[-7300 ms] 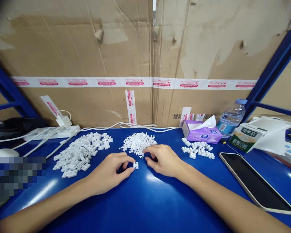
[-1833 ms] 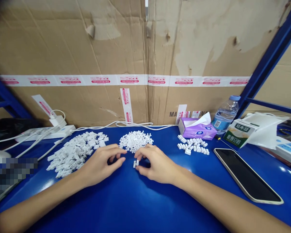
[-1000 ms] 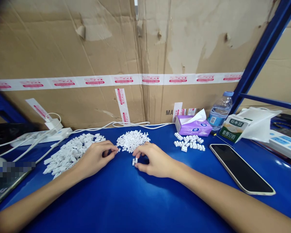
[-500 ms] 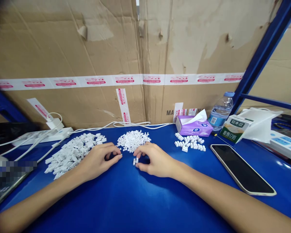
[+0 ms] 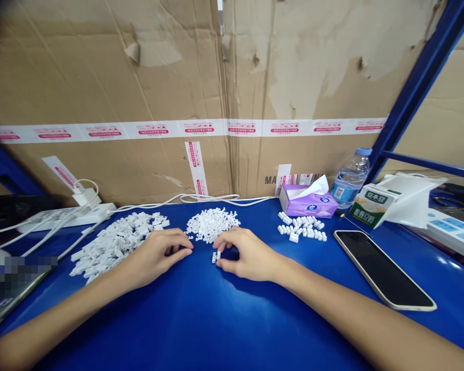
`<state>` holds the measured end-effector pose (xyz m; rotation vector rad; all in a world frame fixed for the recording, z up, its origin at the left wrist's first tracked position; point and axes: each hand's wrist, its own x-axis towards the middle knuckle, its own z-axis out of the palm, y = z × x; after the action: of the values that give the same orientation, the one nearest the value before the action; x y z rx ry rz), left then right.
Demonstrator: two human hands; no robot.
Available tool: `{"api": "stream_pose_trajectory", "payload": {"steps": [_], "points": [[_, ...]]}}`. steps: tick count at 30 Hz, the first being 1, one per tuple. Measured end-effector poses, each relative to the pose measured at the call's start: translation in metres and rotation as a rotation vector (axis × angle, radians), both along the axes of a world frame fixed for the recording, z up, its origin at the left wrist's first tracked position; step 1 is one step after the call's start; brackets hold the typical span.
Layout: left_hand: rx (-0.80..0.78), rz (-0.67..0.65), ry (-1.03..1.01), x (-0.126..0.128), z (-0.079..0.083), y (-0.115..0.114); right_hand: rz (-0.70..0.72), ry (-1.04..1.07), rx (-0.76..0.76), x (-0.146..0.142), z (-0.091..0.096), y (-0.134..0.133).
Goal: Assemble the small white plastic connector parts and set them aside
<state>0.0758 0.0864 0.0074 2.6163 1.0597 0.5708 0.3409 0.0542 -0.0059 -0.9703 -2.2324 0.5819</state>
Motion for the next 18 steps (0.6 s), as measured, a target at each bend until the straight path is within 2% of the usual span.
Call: {"api": "stream_pose_trajectory", "payload": {"steps": [6,10,14,18], "points": [[-0.037,0.001,-0.003,-0.004,0.002,0.005,0.004,0.003,0.004,0.000,0.000,0.001],[0.006,0.024,0.013,-0.002,0.003,0.001,0.004,-0.005,0.014,0.000,0.000,0.000],[0.053,-0.031,0.018,0.000,0.004,-0.003,0.003,-0.008,0.014,0.000,0.000,0.000],[0.031,-0.105,0.019,0.000,0.004,-0.005,0.004,-0.012,0.011,0.000,0.001,-0.001]]}}
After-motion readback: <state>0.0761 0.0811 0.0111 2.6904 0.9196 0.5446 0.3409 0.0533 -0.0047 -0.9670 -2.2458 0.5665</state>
